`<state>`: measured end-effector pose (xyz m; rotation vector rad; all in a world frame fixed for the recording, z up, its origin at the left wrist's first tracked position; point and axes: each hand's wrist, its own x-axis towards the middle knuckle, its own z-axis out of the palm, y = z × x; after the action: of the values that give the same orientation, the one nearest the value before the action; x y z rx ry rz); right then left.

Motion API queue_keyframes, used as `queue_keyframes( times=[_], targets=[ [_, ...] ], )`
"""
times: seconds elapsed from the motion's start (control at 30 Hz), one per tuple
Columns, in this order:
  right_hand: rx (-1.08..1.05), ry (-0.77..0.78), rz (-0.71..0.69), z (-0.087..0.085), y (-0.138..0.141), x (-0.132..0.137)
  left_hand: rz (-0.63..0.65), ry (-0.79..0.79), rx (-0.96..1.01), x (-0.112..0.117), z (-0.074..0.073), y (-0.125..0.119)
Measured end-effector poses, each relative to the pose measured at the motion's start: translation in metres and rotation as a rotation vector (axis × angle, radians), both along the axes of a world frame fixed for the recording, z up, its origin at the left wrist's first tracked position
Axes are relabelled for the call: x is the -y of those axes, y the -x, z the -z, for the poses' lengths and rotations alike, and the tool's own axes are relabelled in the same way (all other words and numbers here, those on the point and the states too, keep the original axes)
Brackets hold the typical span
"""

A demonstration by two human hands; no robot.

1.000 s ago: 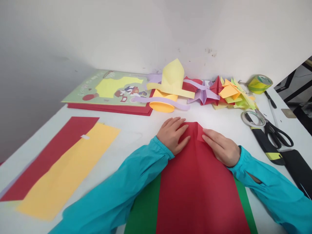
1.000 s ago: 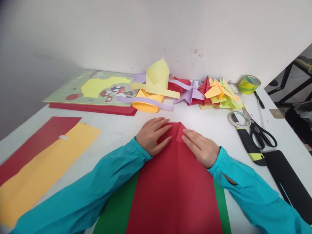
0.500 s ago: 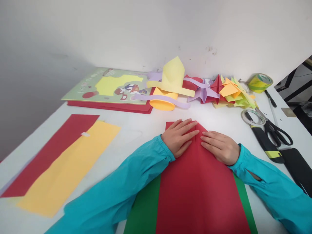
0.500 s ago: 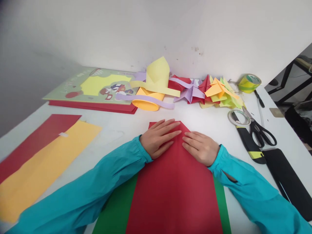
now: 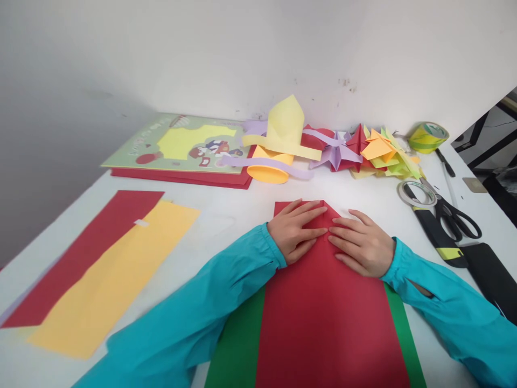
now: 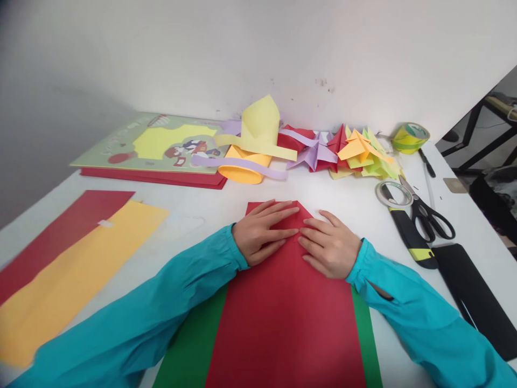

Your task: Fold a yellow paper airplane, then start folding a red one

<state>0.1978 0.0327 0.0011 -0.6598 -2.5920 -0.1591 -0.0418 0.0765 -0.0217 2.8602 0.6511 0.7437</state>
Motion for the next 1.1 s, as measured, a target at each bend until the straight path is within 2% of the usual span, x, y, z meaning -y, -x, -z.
queue_keyframes(
  times=[0.2, 0.43, 0.53, 0.6, 0.73, 0.8, 0.9, 1.1],
  targets=[
    [0.057, 0.023, 0.034, 0.003, 0.0, 0.002, 0.015, 0.012, 0.002, -0.001, 0.002, 0.001],
    [0.008, 0.042, 0.016, 0.003, 0.0, 0.0, 0.035, 0.025, -0.001, 0.002, 0.001, 0.0],
    [-0.021, 0.046, 0.003, 0.004, 0.0, 0.0, -0.003, -0.004, 0.004, 0.001, -0.003, 0.001],
    [-0.037, 0.047, -0.002, 0.005, 0.0, 0.0, -0.119, -0.041, 0.019, -0.004, -0.009, 0.007],
    [-0.078, 0.05, -0.02, 0.007, 0.0, -0.001, -0.588, -0.032, -0.064, -0.021, -0.024, 0.023],
    [-0.092, 0.053, -0.028, 0.006, 0.0, -0.001, -0.754, 0.038, -0.154, -0.026, -0.03, 0.029],
    [-0.105, 0.051, -0.029, 0.006, 0.0, -0.001, -0.814, 0.132, -0.235, -0.028, -0.031, 0.03],
    [-0.101, 0.063, -0.022, 0.007, 0.0, -0.001, -0.838, 0.126, -0.228, -0.025, -0.018, 0.025]
  ],
)
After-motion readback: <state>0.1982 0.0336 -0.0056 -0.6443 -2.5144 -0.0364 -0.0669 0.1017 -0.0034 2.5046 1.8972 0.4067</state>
